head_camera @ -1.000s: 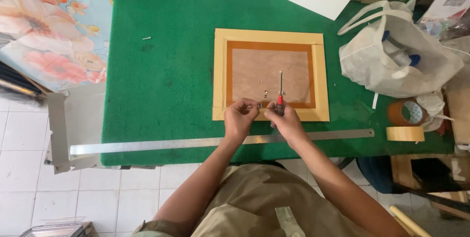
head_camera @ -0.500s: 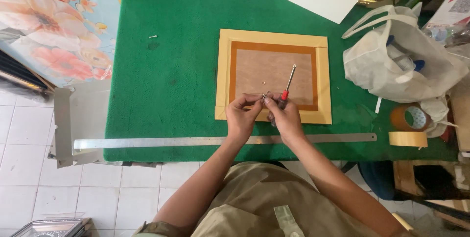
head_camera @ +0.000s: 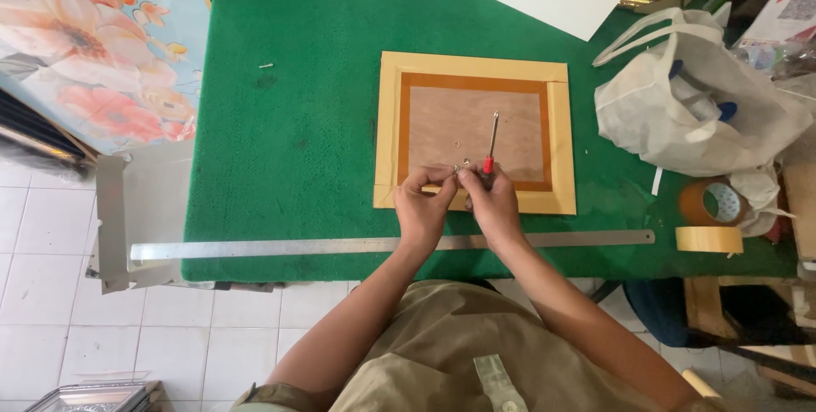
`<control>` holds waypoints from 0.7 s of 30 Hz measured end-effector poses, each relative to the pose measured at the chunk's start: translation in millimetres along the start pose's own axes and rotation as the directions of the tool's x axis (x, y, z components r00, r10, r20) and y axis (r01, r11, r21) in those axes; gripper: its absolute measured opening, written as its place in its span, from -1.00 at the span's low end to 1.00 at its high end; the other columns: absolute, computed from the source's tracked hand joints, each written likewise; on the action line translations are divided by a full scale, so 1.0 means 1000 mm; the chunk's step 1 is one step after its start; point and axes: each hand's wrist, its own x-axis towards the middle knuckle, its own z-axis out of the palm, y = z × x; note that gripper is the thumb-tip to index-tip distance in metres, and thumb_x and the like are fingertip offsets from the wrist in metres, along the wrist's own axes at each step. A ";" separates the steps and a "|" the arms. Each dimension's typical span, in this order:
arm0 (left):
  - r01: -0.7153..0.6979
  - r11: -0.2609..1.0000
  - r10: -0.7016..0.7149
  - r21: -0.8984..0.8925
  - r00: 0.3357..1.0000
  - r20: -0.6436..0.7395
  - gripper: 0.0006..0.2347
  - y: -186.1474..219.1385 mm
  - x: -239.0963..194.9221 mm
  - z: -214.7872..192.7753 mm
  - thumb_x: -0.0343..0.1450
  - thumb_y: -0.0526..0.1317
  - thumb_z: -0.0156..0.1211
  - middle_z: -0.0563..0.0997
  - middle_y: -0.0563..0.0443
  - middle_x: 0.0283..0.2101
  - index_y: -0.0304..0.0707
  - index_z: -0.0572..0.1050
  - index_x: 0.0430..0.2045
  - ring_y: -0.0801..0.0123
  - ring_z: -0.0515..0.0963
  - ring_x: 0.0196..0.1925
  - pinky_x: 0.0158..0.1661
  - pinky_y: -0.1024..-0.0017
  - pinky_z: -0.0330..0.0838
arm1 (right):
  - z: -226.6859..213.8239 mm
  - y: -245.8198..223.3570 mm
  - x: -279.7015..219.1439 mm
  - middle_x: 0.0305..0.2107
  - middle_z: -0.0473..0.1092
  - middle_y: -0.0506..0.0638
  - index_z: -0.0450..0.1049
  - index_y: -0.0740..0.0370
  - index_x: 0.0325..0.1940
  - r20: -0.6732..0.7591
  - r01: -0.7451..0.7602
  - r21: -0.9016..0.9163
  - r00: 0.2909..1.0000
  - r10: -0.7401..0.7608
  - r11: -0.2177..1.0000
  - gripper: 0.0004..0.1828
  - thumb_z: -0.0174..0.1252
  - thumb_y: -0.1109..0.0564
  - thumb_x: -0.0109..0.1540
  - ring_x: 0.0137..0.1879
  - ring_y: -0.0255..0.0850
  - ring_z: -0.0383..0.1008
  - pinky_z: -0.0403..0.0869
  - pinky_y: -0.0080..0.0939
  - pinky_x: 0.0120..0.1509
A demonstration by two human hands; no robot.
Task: Attaching metal hardware to the back of a wooden picture frame using a screwdriver and screws.
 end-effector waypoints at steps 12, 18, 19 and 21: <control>0.008 0.996 -0.015 0.086 0.996 0.083 -0.94 -0.017 -0.002 -0.003 0.13 -0.32 0.26 0.51 0.05 -0.68 -0.16 0.56 -0.61 0.57 0.48 -0.58 -0.54 0.63 0.38 | -0.002 -0.008 -0.007 -0.73 0.27 0.02 0.41 0.31 -0.45 -0.027 -0.182 -0.081 0.983 0.180 0.980 -0.73 0.07 0.01 0.10 -0.73 -0.28 0.26 0.26 -0.36 -0.69; 0.291 0.936 -0.311 0.198 0.947 0.079 -0.98 -0.085 0.015 -0.017 0.21 -0.26 0.18 0.57 0.04 -0.50 -0.12 0.48 -0.62 0.47 0.57 -0.44 -0.46 0.54 0.43 | -0.046 -0.001 0.007 -0.34 0.40 0.10 0.31 -0.02 -0.02 0.126 -0.077 -0.775 0.954 0.273 0.627 -0.54 0.06 -0.08 0.01 -0.11 0.03 0.42 0.38 -0.02 -0.11; 0.292 0.936 -0.311 0.196 0.947 0.076 -0.98 -0.081 0.016 -0.019 0.21 -0.26 0.18 0.57 0.04 -0.50 -0.12 0.48 -0.62 0.47 0.57 -0.44 -0.46 0.54 0.43 | -0.048 -0.023 -0.001 -0.34 0.40 0.10 0.31 -0.02 -0.02 0.128 -0.074 -0.776 0.954 0.273 0.626 -0.54 0.06 -0.08 0.01 -0.11 0.03 0.42 0.38 -0.02 -0.11; 0.245 0.867 -0.330 0.434 0.935 0.129 -0.90 -0.074 0.017 -0.022 0.20 -0.16 0.20 0.57 0.05 -0.48 -0.08 0.51 -0.53 0.22 0.57 -0.34 -0.33 0.38 0.40 | -0.054 -0.066 -0.016 -0.22 0.41 0.18 0.25 0.19 0.04 0.220 0.064 -0.787 0.958 0.183 0.614 -0.51 0.05 0.07 0.03 -0.04 0.13 0.38 0.35 0.02 -0.01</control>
